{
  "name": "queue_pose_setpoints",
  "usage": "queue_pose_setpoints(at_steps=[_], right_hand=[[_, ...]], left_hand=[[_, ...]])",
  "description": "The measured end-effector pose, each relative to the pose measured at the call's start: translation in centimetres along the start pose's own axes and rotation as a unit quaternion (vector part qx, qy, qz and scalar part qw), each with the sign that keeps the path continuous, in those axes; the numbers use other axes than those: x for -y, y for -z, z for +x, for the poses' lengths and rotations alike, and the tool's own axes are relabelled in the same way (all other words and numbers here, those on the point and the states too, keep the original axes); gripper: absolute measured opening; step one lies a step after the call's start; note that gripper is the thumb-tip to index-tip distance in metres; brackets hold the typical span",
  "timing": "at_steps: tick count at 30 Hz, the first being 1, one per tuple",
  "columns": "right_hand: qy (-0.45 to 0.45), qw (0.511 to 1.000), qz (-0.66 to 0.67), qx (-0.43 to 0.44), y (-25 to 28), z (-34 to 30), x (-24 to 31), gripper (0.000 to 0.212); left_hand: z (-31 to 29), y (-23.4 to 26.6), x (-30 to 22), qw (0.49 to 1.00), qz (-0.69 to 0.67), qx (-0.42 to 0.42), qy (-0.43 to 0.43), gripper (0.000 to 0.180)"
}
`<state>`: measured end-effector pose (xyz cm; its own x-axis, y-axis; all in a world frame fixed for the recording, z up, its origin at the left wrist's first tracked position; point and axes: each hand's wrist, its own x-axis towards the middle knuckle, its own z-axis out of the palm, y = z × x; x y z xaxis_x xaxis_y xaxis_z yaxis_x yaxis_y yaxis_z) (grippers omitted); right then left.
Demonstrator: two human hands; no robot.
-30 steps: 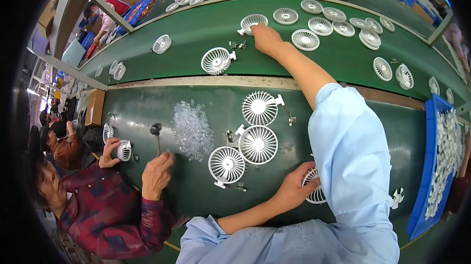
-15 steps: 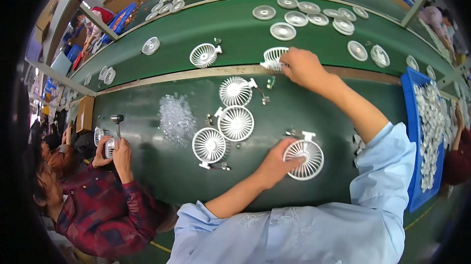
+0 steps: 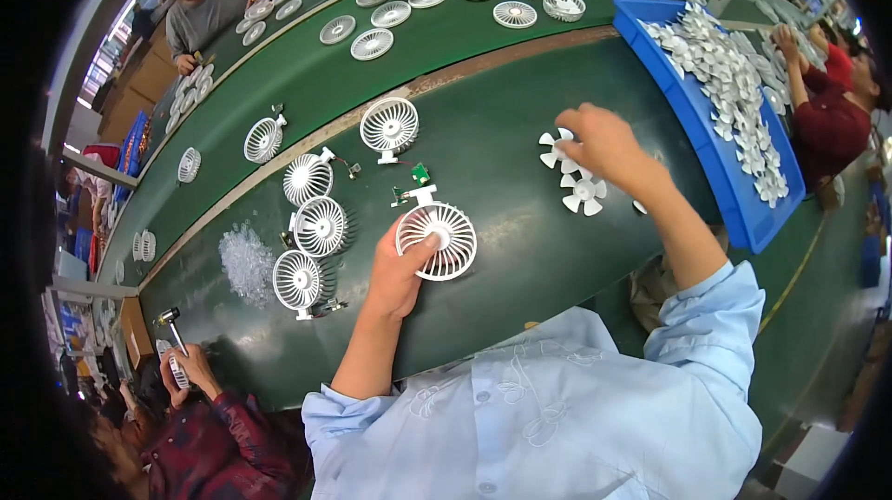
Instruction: The person assembles small fans by fitting fan blades into fan housings by hand, then places the assembled units onto the conveyor belt.
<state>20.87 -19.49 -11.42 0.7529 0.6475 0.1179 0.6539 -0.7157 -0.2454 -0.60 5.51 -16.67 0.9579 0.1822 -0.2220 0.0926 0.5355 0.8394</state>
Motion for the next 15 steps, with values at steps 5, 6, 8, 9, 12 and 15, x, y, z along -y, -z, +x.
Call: queue_pose_setpoints(at_steps=[5, 6, 8, 9, 12, 15], right_hand=[[0.038, 0.999, 0.011, -0.022, -3.5, -0.6, 1.1, 0.034], [0.007, 1.000, -0.001, -0.010, -3.8, -0.3, 1.2, 0.037], [-0.001, 1.000, -0.001, -0.017, -4.2, 0.2, 1.6, 0.039], [0.007, 1.000, 0.005, -0.017, -4.3, 0.4, 2.1, 0.039], [0.035, 0.985, 0.155, -0.069, -4.0, 0.5, 3.3, 0.032], [-0.031, 0.953, 0.302, -0.019, -3.9, 0.7, 4.5, 0.026]], left_hand=[[-0.1, -0.1, 0.3, 1.000, 0.005, -0.016, 0.002, 0.035], [0.1, 0.0, 0.5, 1.000, 0.010, -0.012, -0.002, 0.034], [0.4, 0.0, 0.8, 1.000, 0.008, -0.013, -0.012, 0.033], [0.4, 0.2, 0.6, 1.000, 0.011, -0.022, -0.017, 0.033], [0.7, 0.8, 0.6, 0.999, 0.001, -0.036, -0.013, 0.034], [0.8, 1.0, 0.4, 0.998, -0.009, -0.053, -0.024, 0.036]])
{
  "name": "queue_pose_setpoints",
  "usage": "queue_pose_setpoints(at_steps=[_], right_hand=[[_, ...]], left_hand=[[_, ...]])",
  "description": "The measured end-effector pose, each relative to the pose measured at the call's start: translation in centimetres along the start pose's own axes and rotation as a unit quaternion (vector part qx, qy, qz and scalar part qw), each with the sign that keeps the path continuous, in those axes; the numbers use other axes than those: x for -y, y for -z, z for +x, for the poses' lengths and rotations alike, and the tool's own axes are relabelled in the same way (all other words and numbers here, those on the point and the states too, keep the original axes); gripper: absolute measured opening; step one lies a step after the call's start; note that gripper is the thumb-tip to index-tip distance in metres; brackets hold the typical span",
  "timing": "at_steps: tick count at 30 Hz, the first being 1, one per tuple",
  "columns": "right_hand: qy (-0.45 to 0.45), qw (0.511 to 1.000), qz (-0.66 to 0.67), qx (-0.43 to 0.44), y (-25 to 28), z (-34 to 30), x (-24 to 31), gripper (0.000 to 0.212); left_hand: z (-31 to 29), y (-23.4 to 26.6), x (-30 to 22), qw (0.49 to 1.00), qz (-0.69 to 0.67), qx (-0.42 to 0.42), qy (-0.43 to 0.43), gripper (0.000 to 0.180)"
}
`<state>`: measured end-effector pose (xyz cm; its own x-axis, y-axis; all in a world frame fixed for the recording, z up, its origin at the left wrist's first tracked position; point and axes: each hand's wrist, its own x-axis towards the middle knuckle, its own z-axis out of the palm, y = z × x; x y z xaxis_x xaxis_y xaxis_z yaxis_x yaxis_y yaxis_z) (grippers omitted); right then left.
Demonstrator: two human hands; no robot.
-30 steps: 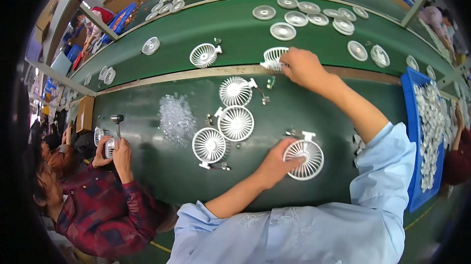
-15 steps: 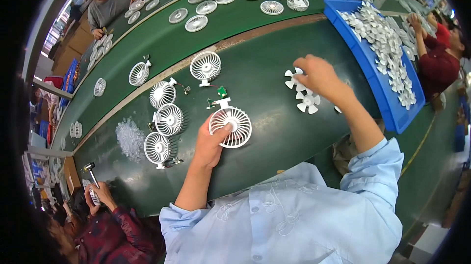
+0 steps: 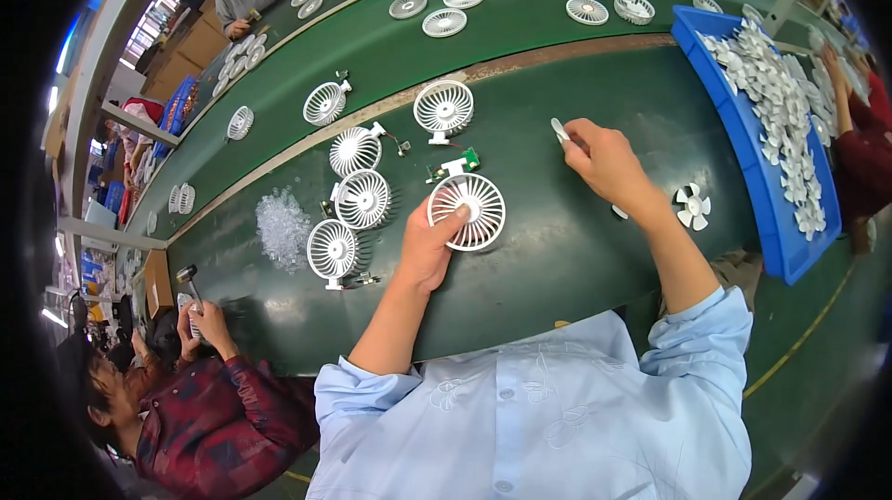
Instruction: The person assembles small fans by fitting fan blades into fan housings by hand, then places the assembled units onto the conveyor belt.
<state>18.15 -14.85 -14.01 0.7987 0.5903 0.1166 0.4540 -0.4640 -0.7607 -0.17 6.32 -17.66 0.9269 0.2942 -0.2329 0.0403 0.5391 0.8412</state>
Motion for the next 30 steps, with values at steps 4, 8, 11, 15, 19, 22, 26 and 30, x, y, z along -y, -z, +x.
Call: queue_pose_setpoints(at_steps=[4, 8, 11, 15, 19, 22, 26, 30], right_hand=[[-0.010, 1.000, -0.016, -0.004, 0.1, 0.8, 0.7, 0.022], [-0.061, 0.998, 0.005, 0.025, 0.2, 1.2, 0.9, 0.020], [0.016, 0.993, -0.116, 0.025, -0.5, 0.4, 0.3, 0.023], [0.114, 0.972, -0.201, 0.046, -0.7, -0.9, 2.1, 0.031], [0.118, 0.950, -0.267, 0.111, -2.8, -1.5, 2.2, 0.030], [0.097, 0.952, -0.268, 0.114, -2.7, -1.4, 2.1, 0.031], [0.105, 0.978, -0.179, 0.034, -2.7, -2.6, 5.6, 0.032], [0.244, 0.956, -0.159, 0.045, -4.7, -3.6, 8.7, 0.035]], left_hand=[[0.1, 0.2, -0.2, 1.000, -0.008, -0.013, 0.012, 0.037], [0.3, 0.3, -0.3, 1.000, -0.021, 0.016, 0.009, 0.037], [0.0, 0.1, -0.6, 0.999, -0.027, 0.017, 0.020, 0.037], [-0.1, 0.0, -0.3, 0.999, -0.040, 0.009, 0.020, 0.037], [-0.2, -0.2, -0.3, 0.998, -0.057, -0.004, 0.017, 0.036], [-0.2, -0.1, -0.3, 0.998, -0.063, -0.013, 0.017, 0.033], [0.0, 0.0, -0.4, 0.997, -0.068, -0.031, 0.021, 0.032], [0.0, -0.5, -0.2, 0.997, -0.076, -0.020, 0.024, 0.035]])
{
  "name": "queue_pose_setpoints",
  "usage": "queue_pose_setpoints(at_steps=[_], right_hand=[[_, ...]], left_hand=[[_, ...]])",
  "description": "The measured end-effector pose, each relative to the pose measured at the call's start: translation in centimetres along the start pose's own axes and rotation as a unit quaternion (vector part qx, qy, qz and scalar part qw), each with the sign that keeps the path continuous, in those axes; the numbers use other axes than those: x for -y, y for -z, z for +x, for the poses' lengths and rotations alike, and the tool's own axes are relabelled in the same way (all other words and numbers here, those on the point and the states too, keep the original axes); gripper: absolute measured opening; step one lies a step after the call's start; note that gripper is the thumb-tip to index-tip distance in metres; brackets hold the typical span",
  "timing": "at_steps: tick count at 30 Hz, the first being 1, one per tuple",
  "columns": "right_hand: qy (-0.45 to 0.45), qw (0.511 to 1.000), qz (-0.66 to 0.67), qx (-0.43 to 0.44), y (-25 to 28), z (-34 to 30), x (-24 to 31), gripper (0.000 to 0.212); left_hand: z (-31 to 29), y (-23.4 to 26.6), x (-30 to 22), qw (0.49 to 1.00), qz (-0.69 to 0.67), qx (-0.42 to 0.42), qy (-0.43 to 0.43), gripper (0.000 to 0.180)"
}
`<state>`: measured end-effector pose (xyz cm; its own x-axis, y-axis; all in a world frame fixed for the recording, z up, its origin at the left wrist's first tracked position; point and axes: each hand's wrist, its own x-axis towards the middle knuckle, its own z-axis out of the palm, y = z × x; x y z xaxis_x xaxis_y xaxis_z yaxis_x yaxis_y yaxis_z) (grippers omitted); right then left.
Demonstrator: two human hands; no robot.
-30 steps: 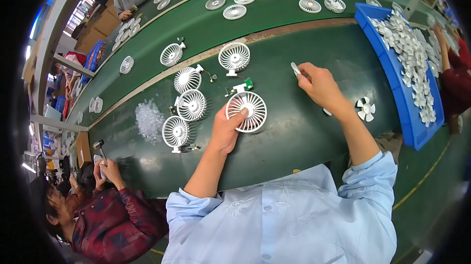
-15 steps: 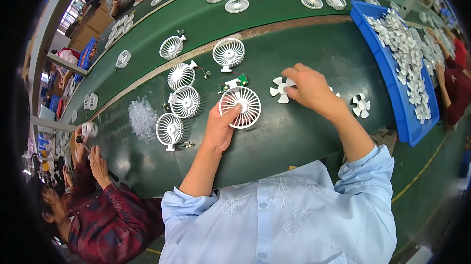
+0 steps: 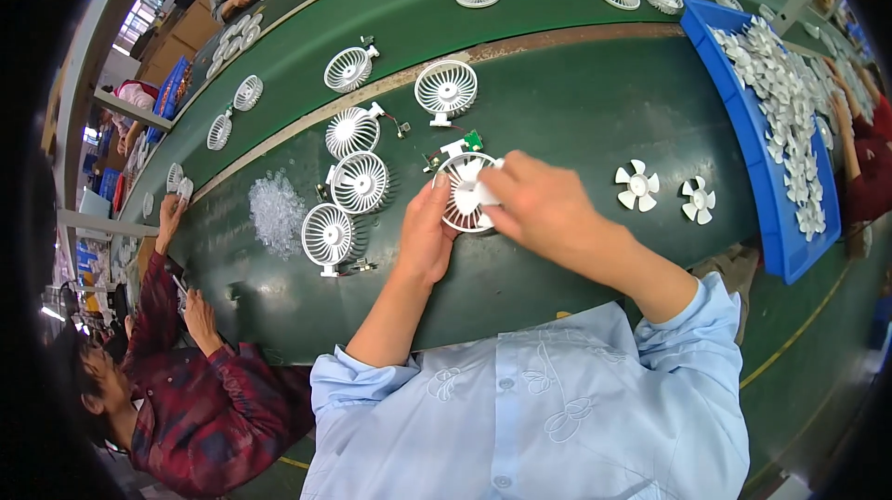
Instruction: The person assembles small fans by fitting fan blades into fan housings by hand, then places the assembled units onto the conveyor belt.
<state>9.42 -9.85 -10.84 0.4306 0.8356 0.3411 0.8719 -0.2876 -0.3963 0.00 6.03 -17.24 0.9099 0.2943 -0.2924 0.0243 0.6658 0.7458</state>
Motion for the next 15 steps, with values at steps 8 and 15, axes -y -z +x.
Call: queue_pose_setpoints(at_steps=[8, 15], right_hand=[[0.020, 0.995, 0.076, -0.057, -3.2, 0.7, 0.2, 0.039], [-0.024, 0.986, 0.106, -0.124, -1.9, 0.6, -1.0, 0.051]], left_hand=[[-0.3, 0.0, 0.4, 0.995, 0.062, -0.013, -0.081, 0.034], [-0.7, -0.3, 0.0, 0.992, 0.077, -0.012, -0.098, 0.034]])
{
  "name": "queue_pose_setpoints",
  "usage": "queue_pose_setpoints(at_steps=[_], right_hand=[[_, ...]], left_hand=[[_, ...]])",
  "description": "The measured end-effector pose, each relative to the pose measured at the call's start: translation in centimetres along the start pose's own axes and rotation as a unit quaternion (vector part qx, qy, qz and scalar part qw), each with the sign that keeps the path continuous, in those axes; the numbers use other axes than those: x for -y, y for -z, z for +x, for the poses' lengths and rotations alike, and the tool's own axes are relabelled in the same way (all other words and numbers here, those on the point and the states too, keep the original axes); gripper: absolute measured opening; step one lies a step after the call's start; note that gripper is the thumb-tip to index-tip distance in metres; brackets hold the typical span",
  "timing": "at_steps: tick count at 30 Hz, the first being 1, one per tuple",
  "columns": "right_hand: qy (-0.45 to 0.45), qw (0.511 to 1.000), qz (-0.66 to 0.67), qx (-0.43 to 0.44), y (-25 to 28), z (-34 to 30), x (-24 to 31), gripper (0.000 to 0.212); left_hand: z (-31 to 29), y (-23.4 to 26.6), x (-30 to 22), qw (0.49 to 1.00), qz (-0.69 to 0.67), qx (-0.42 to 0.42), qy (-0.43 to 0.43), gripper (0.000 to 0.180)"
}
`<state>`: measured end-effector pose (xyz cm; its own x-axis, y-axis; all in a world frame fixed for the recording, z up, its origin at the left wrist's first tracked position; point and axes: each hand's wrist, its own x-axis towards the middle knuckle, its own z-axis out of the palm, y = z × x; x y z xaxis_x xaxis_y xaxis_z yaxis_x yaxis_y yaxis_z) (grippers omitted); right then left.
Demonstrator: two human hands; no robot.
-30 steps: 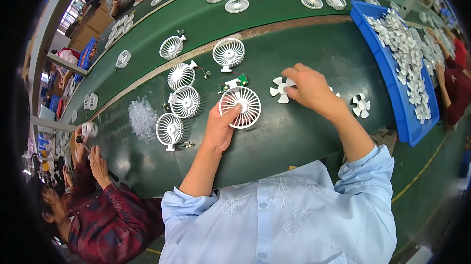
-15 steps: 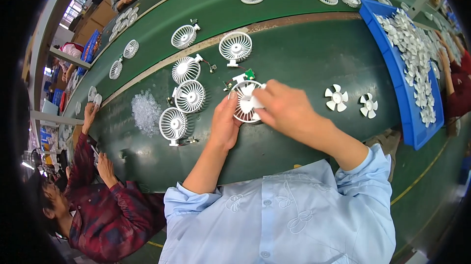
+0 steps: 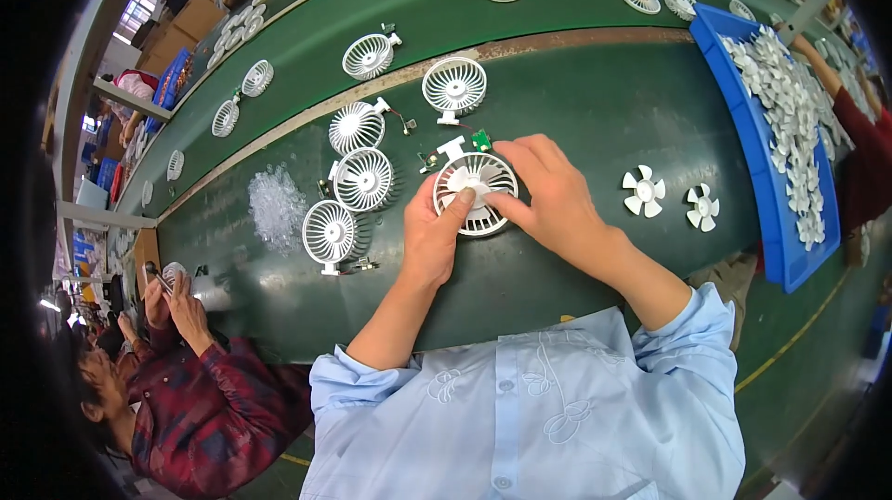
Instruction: The person assembles small fans by fitting fan blades into fan housings by hand, then places the assembled units onto the conveyor belt.
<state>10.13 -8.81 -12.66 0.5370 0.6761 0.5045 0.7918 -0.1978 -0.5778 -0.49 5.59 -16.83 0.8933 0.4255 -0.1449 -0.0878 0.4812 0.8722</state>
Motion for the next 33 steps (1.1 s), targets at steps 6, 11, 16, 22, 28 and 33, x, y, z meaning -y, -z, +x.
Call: queue_pose_setpoints(at_steps=[6, 11, 16, 22, 28, 33], right_hand=[[-0.255, 0.923, 0.258, 0.127, -0.9, -0.6, -1.2, 0.056], [0.025, 0.997, -0.067, 0.003, -0.4, -1.4, 1.0, 0.055], [0.037, 0.994, -0.104, 0.012, -2.5, -1.9, 0.5, 0.044], [0.039, 0.993, -0.087, 0.069, -1.1, -0.6, 0.9, 0.036], [0.052, 0.992, -0.110, 0.036, -2.4, -0.8, 0.9, 0.036], [0.052, 0.994, -0.083, 0.043, -2.0, -0.5, 1.5, 0.039]], left_hand=[[0.2, 0.1, 0.5, 0.998, 0.055, 0.030, -0.027, 0.032], [0.3, 0.2, 0.8, 0.999, 0.019, 0.001, -0.030, 0.032], [0.0, -0.4, 1.7, 0.996, 0.077, 0.020, -0.050, 0.034], [0.0, -0.2, 1.5, 0.994, 0.082, 0.023, -0.064, 0.036], [-0.1, -0.1, 1.0, 0.995, 0.078, 0.014, -0.058, 0.035], [0.1, 0.1, 1.0, 0.998, 0.037, 0.001, -0.054, 0.032]])
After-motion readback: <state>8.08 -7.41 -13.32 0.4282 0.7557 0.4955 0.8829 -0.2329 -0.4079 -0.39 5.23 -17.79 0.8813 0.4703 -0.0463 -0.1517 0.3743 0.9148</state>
